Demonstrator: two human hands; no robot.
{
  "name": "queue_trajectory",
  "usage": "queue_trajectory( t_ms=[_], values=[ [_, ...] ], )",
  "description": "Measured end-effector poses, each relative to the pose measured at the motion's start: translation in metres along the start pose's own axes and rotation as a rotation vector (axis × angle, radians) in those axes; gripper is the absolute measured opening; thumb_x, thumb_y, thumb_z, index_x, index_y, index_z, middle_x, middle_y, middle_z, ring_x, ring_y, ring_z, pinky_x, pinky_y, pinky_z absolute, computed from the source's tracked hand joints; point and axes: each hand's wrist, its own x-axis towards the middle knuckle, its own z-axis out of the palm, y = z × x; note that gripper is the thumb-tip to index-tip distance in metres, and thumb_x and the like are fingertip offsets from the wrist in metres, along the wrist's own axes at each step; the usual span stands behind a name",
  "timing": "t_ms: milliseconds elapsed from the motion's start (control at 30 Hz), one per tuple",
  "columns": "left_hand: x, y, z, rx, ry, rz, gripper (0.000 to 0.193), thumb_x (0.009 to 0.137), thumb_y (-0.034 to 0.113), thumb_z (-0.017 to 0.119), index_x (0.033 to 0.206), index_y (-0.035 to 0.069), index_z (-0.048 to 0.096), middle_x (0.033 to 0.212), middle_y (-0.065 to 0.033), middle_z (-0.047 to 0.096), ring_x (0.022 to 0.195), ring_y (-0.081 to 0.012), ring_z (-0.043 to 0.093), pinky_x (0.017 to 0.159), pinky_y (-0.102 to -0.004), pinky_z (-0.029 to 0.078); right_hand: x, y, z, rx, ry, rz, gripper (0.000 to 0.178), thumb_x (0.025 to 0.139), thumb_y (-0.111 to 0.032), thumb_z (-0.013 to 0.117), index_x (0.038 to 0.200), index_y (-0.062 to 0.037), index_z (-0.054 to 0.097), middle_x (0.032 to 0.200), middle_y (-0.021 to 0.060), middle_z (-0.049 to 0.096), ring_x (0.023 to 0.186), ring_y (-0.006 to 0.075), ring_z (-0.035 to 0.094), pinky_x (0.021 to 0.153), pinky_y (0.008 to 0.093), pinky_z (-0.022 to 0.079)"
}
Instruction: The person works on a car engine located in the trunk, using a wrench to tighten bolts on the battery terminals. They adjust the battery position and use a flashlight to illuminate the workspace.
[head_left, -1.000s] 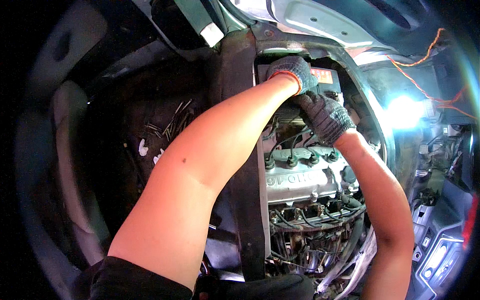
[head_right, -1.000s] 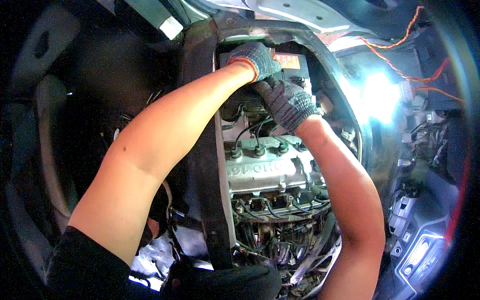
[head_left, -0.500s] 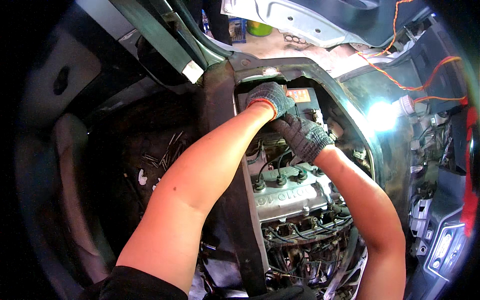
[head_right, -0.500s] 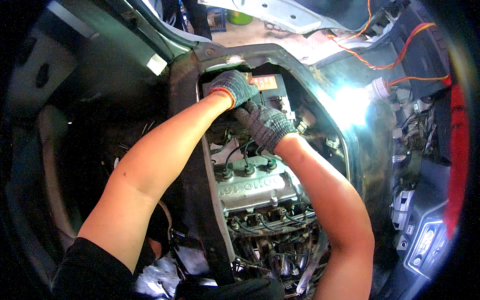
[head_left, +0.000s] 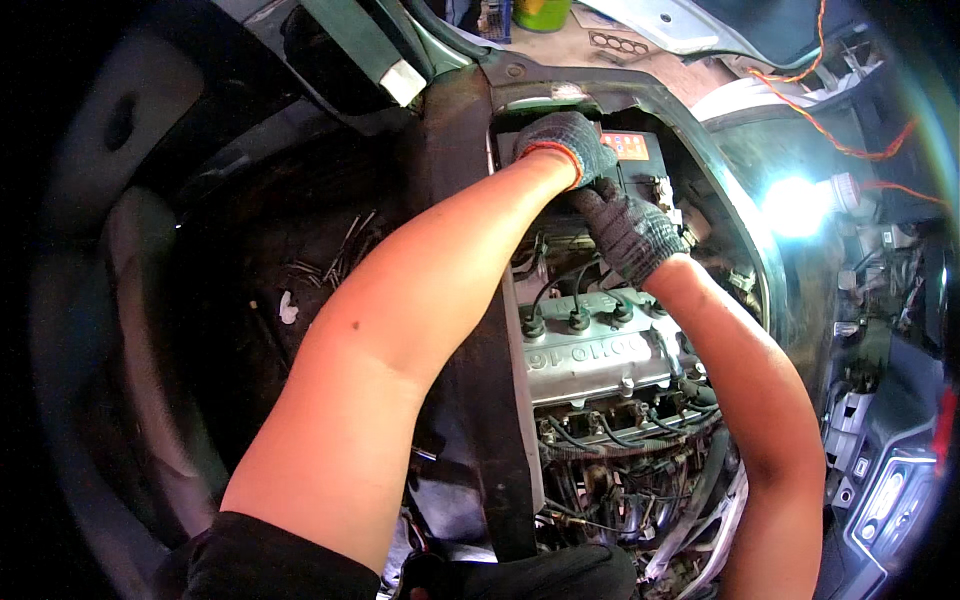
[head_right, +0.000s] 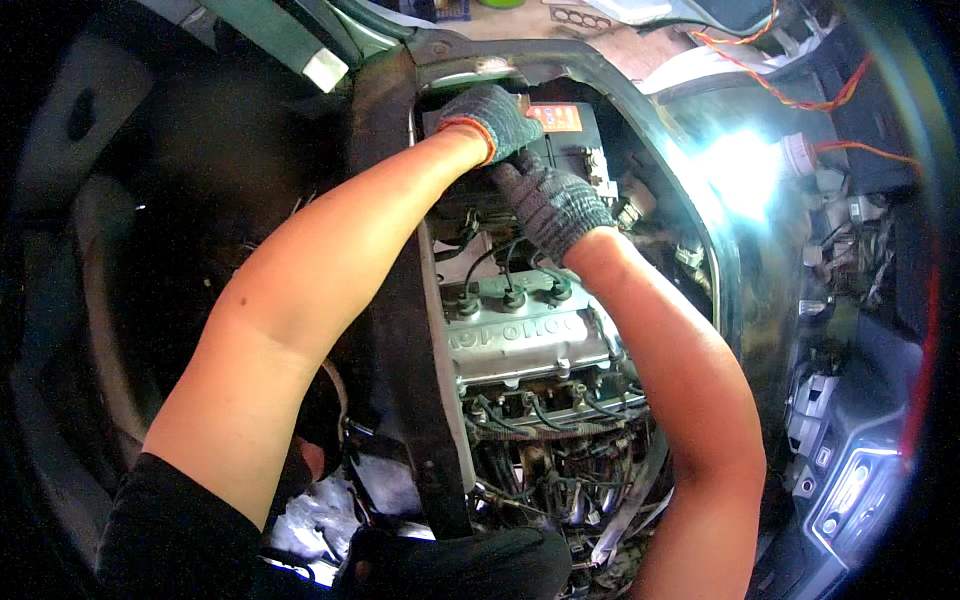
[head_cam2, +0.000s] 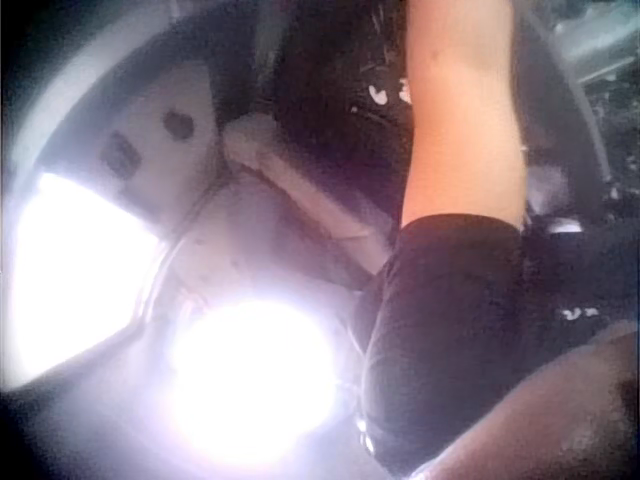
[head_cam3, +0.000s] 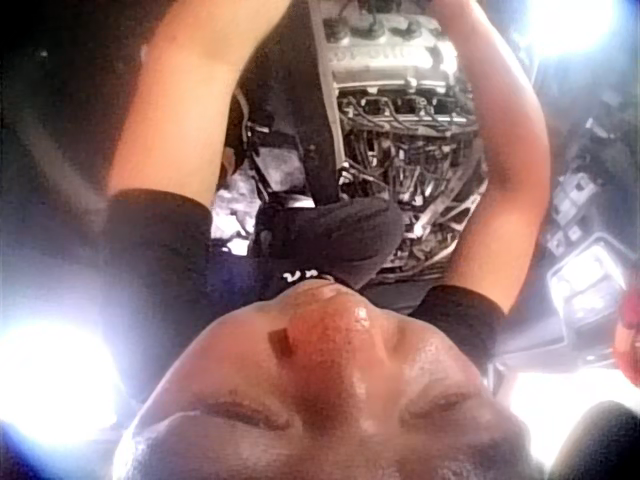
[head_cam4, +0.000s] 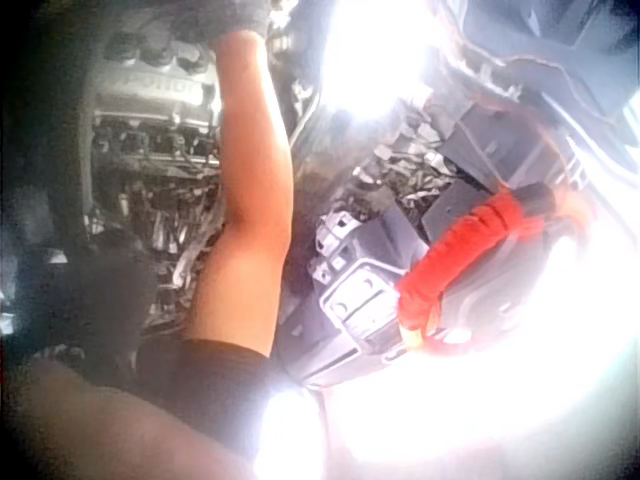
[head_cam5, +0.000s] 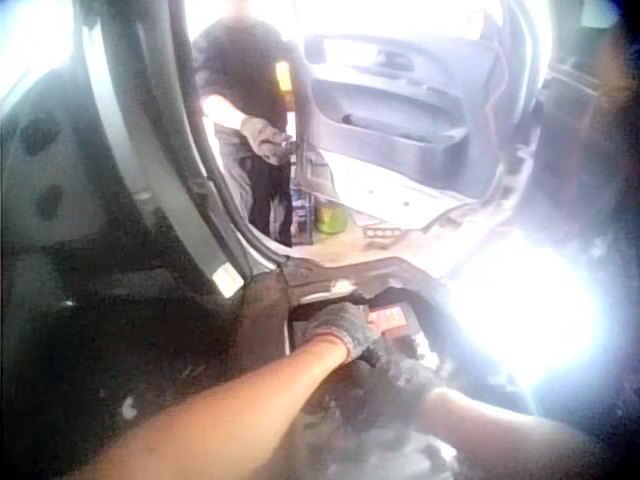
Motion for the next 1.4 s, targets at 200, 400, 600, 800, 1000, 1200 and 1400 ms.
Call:
queue_trajectory(
  t_ms=[200,400,600,800,1000,1200,1400],
  values=[
    [-0.014,0.001,-0.014,-0.046,-0.051,-0.034,0.055,0.082,0.052,0.063,0.105,0.004,0.075,0.109,-0.0252,0.070,0.100,-0.0401,0.069,0.089,-0.0452,0.054,-0.003,-0.009,-0.016,0.063,-0.028,0.037,0.038,0.091,-0.012,0.053,0.129,-0.0140,0.055,0.116,0.0199,0.062,0.090,0.0381,0.069,0.073,0.0469,0.057],
    [-0.008,0.007,-0.009,-0.054,-0.092,-0.036,0.054,0.084,0.050,0.063,0.107,0.003,0.075,0.111,-0.0270,0.069,0.103,-0.0402,0.069,0.090,-0.0453,0.053,-0.004,-0.007,-0.024,-0.113,-0.242,0.099,0.037,0.092,-0.015,0.051,0.128,-0.0142,0.058,0.109,0.0162,0.065,0.081,0.0344,0.070,0.064,0.0454,0.056],
    [-0.006,0.002,-0.010,-0.029,-0.075,-0.048,0.050,0.083,0.048,0.065,0.111,0.007,0.074,0.115,-0.0234,0.070,0.105,-0.0384,0.069,0.091,-0.0457,0.054,-0.008,-0.001,-0.015,0.003,-0.064,0.011,0.040,0.094,-0.016,0.053,0.134,-0.0155,0.057,0.121,0.0178,0.063,0.086,0.0346,0.071,0.065,0.0454,0.057],
    [-0.003,-0.004,-0.002,-0.017,-0.062,0.005,0.055,0.087,0.052,0.062,0.115,0.006,0.072,0.117,-0.0248,0.068,0.107,-0.0399,0.067,0.093,-0.0469,0.052,-0.004,-0.002,-0.006,-0.138,-0.209,-0.006,0.040,0.093,-0.017,0.055,0.133,-0.0144,0.058,0.125,0.0169,0.061,0.086,0.0313,0.070,0.069,0.0415,0.058],
    [-0.007,0.005,-0.012,0.005,-0.110,-0.031,0.055,0.087,0.052,0.062,0.117,0.007,0.072,0.119,-0.0240,0.068,0.109,-0.0405,0.066,0.095,-0.0465,0.052,-0.002,0.006,-0.020,0.043,-0.201,0.013,0.057,0.082,-0.030,0.070,0.135,-0.0136,0.056,0.123,0.0170,0.061,0.086,0.0320,0.070,0.070,0.0423,0.058],
    [-0.006,0.000,-0.007,-0.017,-0.092,-0.036,0.055,0.087,0.051,0.062,0.116,0.006,0.072,0.121,-0.0241,0.067,0.111,-0.0405,0.066,0.096,-0.0469,0.051,-0.006,0.000,-0.020,-0.046,-0.136,-0.069,0.032,0.092,-0.014,0.050,0.123,-0.0102,0.059,0.115,0.0174,0.064,0.086,0.0335,0.070,0.070,0.0440,0.057],
    [0.004,0.014,-0.003,-0.059,-0.055,0.006,0.054,0.085,0.052,0.065,0.114,0.007,0.073,0.116,-0.0237,0.069,0.105,-0.0382,0.069,0.091,-0.0470,0.054,-0.013,0.002,-0.040,-0.027,-0.109,0.017,0.033,0.092,-0.014,0.052,0.125,-0.0109,0.058,0.116,0.0192,0.063,0.092,0.0360,0.068,0.076,0.0453,0.056]
  ],
)
